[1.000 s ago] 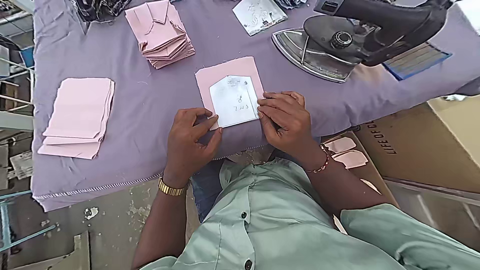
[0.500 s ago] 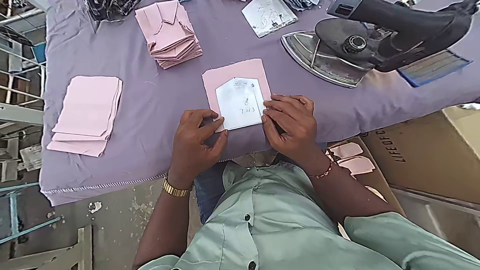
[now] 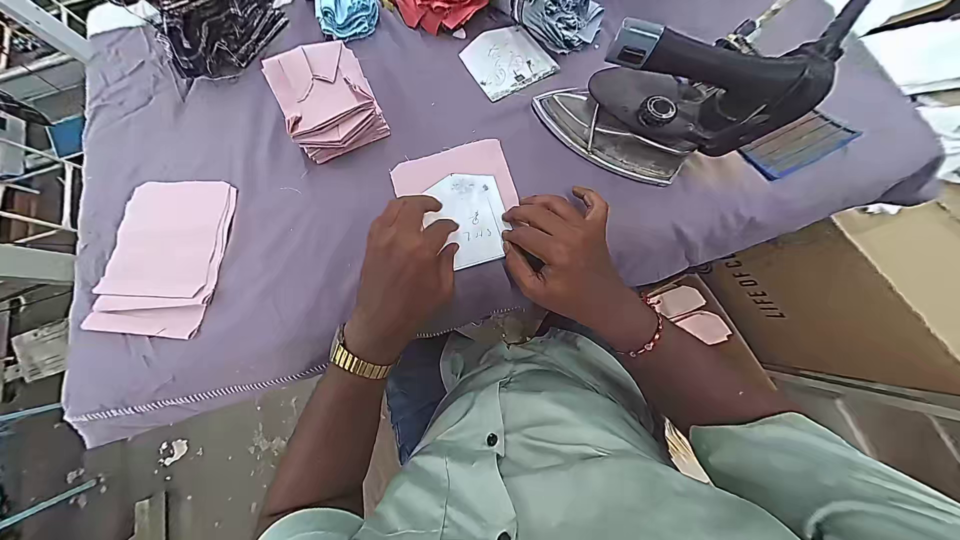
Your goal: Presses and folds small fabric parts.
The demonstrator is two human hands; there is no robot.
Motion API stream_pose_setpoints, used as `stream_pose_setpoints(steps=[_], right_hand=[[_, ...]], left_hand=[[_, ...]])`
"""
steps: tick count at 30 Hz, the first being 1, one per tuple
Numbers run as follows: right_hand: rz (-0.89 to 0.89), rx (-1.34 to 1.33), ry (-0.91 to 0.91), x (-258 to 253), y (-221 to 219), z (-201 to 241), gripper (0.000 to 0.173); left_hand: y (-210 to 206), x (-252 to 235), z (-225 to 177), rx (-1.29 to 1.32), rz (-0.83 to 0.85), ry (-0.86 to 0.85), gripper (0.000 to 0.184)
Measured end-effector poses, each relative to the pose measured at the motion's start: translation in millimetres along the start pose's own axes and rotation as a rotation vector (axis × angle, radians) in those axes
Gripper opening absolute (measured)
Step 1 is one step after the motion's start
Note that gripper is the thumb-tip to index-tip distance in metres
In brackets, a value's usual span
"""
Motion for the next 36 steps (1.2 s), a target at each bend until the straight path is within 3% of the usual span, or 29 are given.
stream_pose_setpoints(steps=[3, 7, 11, 16, 22, 24, 27, 28, 32, 36], right_hand=[[0.037, -0.010, 0.006, -2, 0, -2, 0.026], [0.116, -0.161, -0.017, -8, 4, -20, 0.025], [-0.031, -0.175, -0.130, -24, 29, -43, 0.019], [0.137, 0.069, -0.267, -35, 4, -44, 0.036], [0.184, -0.109, -0.441, -43, -4, -45, 0.024], [0.139, -0.149, -0.461, -44, -6, -42, 0.020], [0.070, -0.100, -0.333, -42, -11, -21, 0.017], [0.031, -0.084, -0.270, -40, -11, -13, 0.017], [-0.158, -0.226, -0.101, -17, 11, 11, 0.016], [-0.159, -0.190, -0.259, 14, 20, 1, 0.026]], left_hand=[[-13, -14, -9, -0.026, 0.135, -0.099, 0.042], [-18, -29, -10, -0.136, 0.221, -0.111, 0.041], [-17, -39, -9, -0.179, 0.284, -0.109, 0.047], [-18, -51, -14, -0.253, 0.352, -0.182, 0.046], [-17, -67, -13, -0.109, 0.365, -0.195, 0.040], [-17, -74, -11, -0.083, 0.350, -0.184, 0.050], [-21, -83, -11, -0.113, 0.408, -0.167, 0.089], [-23, -86, -13, -0.135, 0.450, -0.170, 0.094], [-28, -89, -7, -0.203, 0.550, -0.191, 0.064], [-25, -87, -2, -0.136, 0.478, -0.185, 0.049]])
Point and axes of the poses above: each hand's wrist, its own x-axis away from the middle knuckle, its own y-axis out of the back of the hand, z = x × y, the point moved 8 cm from there along -x, towards the middle knuckle, and after that the axes turned 2 degrees about x, right-handed, at the moved point
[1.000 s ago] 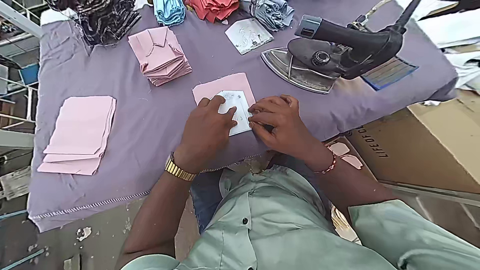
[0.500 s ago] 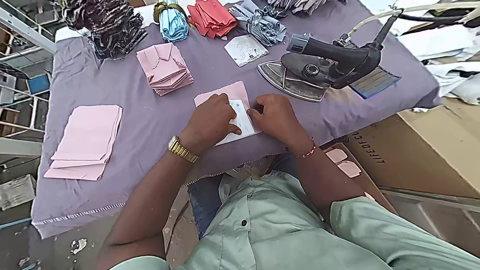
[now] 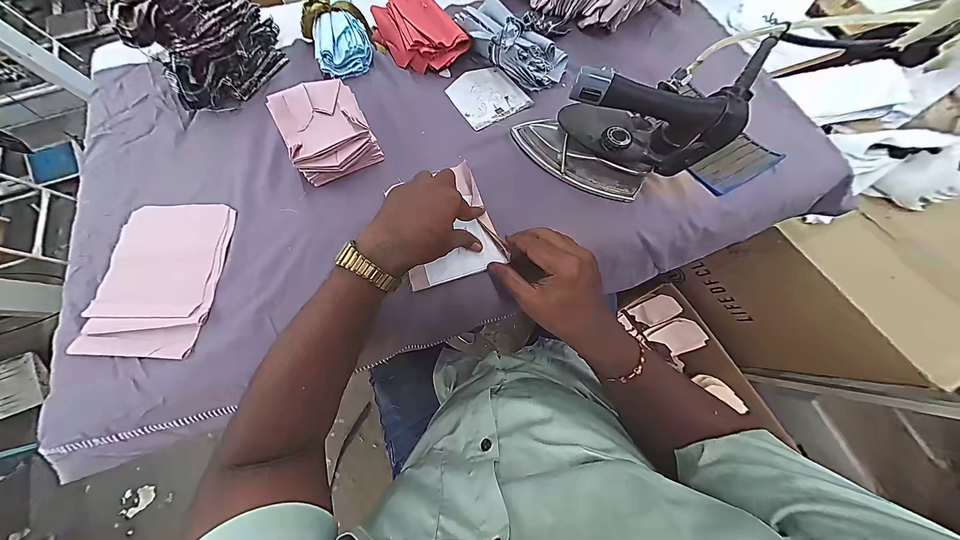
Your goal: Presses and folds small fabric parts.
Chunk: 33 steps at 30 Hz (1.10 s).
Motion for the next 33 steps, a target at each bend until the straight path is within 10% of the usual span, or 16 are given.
stream_pose_setpoints(steps=[9, 17, 20, 25, 33], right_hand=[[-0.024, 0.098, 0.055, 15, -14, 5, 0.016], [0.162, 0.049, 0.257, -40, 36, 3, 0.018], [-0.057, 0.342, 0.290, -112, 82, -30, 0.036], [0.172, 0.484, 0.078, -166, 88, -99, 0.065], [0.086, 0.293, 0.189, -115, 91, -33, 0.044]], left_hand=[[2, 6, -5, 0.065, -0.222, 0.156, 0.057], [-6, 9, -11, 0.006, -0.088, 0.199, 0.073], [-6, 8, -11, 0.019, -0.063, 0.199, 0.073], [-5, 14, -11, 0.009, -0.140, 0.175, 0.071], [-8, 26, -11, 0.072, -0.255, 0.187, 0.066]])
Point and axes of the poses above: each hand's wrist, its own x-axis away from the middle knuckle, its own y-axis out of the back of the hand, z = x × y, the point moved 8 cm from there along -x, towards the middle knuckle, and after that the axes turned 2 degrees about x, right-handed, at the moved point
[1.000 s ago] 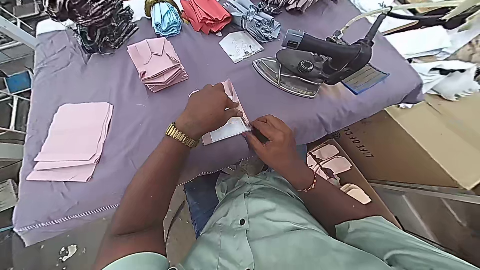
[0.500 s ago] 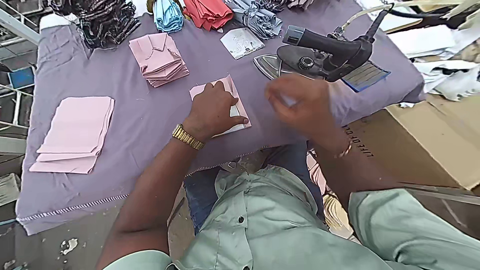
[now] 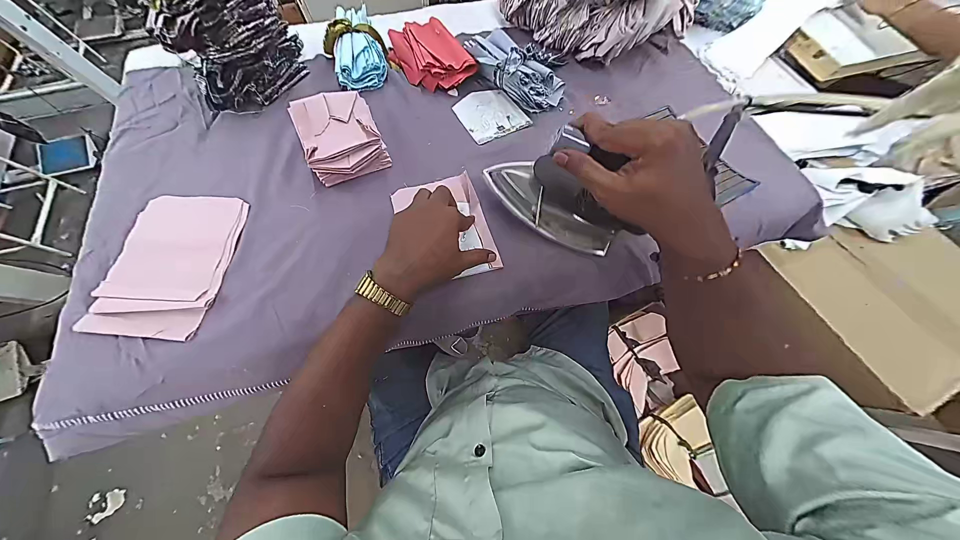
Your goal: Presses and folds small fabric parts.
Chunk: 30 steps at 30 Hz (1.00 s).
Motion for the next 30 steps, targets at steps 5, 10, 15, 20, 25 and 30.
stream_pose_setpoints(steps=[5, 10, 15, 20, 25, 30], right_hand=[[0.139, 0.193, -0.028, 4, -27, 40, 0.048], [0.126, 0.273, -0.056, -27, -57, 53, 0.048], [0.241, 0.175, -0.007, -29, -53, 57, 0.042], [0.344, 0.050, 0.015, 13, -22, 68, 0.038], [0.326, 0.159, 0.019, 44, -11, 88, 0.043], [0.280, 0.097, 0.057, 37, -9, 79, 0.039]], left_hand=[[-2, 6, 3, 0.011, -0.051, 0.022, 0.067], [-2, 11, 4, 0.025, -0.125, 0.034, 0.073], [-3, 13, 11, 0.045, -0.148, 0.065, 0.085], [2, 17, 20, 0.225, -0.158, -0.021, 0.075], [10, 28, 41, 0.624, -0.215, -0.020, 0.030], [14, 34, 44, 0.645, -0.352, -0.010, 0.026]])
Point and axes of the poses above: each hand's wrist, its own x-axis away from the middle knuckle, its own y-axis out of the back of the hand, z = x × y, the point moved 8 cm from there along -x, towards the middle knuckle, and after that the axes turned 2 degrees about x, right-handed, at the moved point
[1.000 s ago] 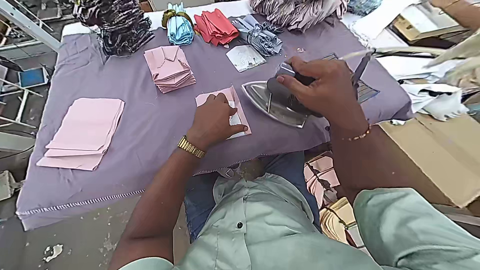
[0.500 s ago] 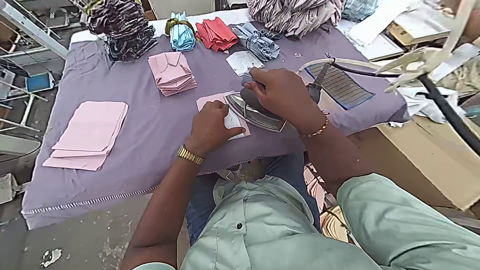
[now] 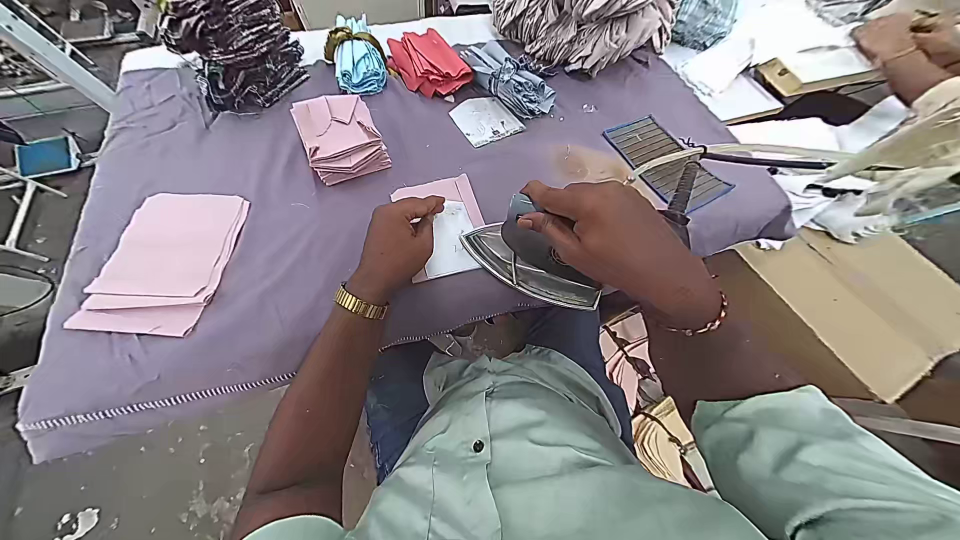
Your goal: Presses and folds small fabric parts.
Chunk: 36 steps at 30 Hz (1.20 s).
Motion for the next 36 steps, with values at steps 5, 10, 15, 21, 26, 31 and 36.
stream_pose_setpoints(steps=[5, 10, 15, 21, 26, 31, 36], right_hand=[[-0.059, 0.009, -0.070, -27, -7, -15, 0.035], [-0.004, 0.074, -0.171, -54, -24, -10, 0.035], [0.033, 0.044, -0.177, -46, -19, -9, 0.034], [0.030, 0.004, -0.147, -2, -2, -14, 0.035], [0.010, 0.055, -0.193, -9, -7, -14, 0.037], [0.023, 0.080, -0.192, -17, -10, -15, 0.036], [0.008, 0.068, -0.191, -4, -4, -24, 0.037]], left_hand=[[12, 2, 3, -0.041, 0.025, 0.040, 0.028], [7, -48, 9, -0.187, 0.312, 0.088, 0.024], [-22, -110, 18, -0.270, 0.388, 0.041, 0.026], [-50, -131, 39, -0.234, 0.527, 0.035, 0.021], [-41, -128, 29, -0.015, 0.531, 0.091, 0.010], [-38, -122, 10, -0.068, 0.572, 0.018, 0.009], [-33, -103, -10, -0.210, 0.528, -0.154, 0.009]])
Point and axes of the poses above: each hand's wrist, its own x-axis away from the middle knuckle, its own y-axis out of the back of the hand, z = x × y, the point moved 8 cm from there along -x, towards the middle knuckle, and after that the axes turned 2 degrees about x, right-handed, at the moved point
